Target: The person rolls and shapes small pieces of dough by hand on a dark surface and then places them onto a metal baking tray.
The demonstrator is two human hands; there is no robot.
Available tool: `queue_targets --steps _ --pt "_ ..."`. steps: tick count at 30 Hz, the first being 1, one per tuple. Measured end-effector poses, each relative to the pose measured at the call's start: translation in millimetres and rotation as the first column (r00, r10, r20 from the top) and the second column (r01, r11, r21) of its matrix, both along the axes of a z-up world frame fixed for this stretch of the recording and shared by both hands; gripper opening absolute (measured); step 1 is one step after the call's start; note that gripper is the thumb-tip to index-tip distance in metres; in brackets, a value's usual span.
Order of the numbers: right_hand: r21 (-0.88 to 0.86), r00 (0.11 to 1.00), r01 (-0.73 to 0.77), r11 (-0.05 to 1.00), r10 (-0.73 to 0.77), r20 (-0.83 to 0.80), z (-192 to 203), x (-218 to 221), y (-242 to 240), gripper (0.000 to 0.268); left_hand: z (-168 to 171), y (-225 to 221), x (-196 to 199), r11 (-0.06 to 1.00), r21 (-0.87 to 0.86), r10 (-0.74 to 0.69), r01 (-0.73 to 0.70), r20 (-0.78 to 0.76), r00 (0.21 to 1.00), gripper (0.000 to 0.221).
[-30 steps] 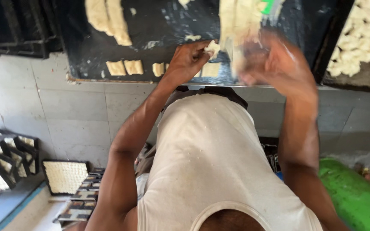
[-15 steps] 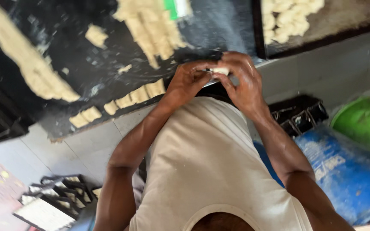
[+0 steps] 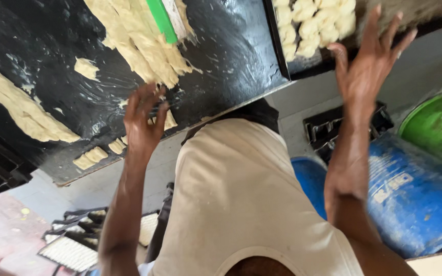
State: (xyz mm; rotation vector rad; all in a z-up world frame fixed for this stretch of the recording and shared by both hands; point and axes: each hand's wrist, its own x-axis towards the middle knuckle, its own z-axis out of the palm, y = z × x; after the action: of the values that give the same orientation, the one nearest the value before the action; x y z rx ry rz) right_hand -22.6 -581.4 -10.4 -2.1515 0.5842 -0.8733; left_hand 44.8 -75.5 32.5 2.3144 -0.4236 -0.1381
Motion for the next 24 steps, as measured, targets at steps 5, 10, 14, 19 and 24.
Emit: queue_targets --steps 5,10,14,19,24 --pt "-0.071 0.978 -0.201 0.977 0.204 0.035 20.9 23.4 6.7 0.051 -26.4 26.9 -49.7 0.97 0.159 -0.198 0.182 0.096 0.975 0.035" --pt "-0.304 0.801 -0.594 0.745 0.582 -0.139 78.6 106.1 94.2 0.02 -50.4 32.9 -46.2 0.974 -0.158 0.163 -0.162 -0.005 0.987 0.027" --pt "0.111 0.552 -0.802 0.587 0.8 -0.235 70.7 117.1 214.8 0.016 -31.2 63.2 -49.1 0.551 -0.467 0.32 -0.692 -0.647 0.692 0.033" --pt "-0.413 0.525 -0.841 0.35 0.714 -0.463 36.1 142.4 279.2 0.026 -17.9 93.0 -80.3 0.456 -0.568 0.242 -0.686 -0.662 0.709 0.054" --pt "-0.399 0.408 -0.894 0.204 0.741 -0.534 49.8 168.2 292.5 0.013 -25.3 103.5 -97.4 0.458 -0.569 0.285 -0.683 -0.634 0.719 0.042"
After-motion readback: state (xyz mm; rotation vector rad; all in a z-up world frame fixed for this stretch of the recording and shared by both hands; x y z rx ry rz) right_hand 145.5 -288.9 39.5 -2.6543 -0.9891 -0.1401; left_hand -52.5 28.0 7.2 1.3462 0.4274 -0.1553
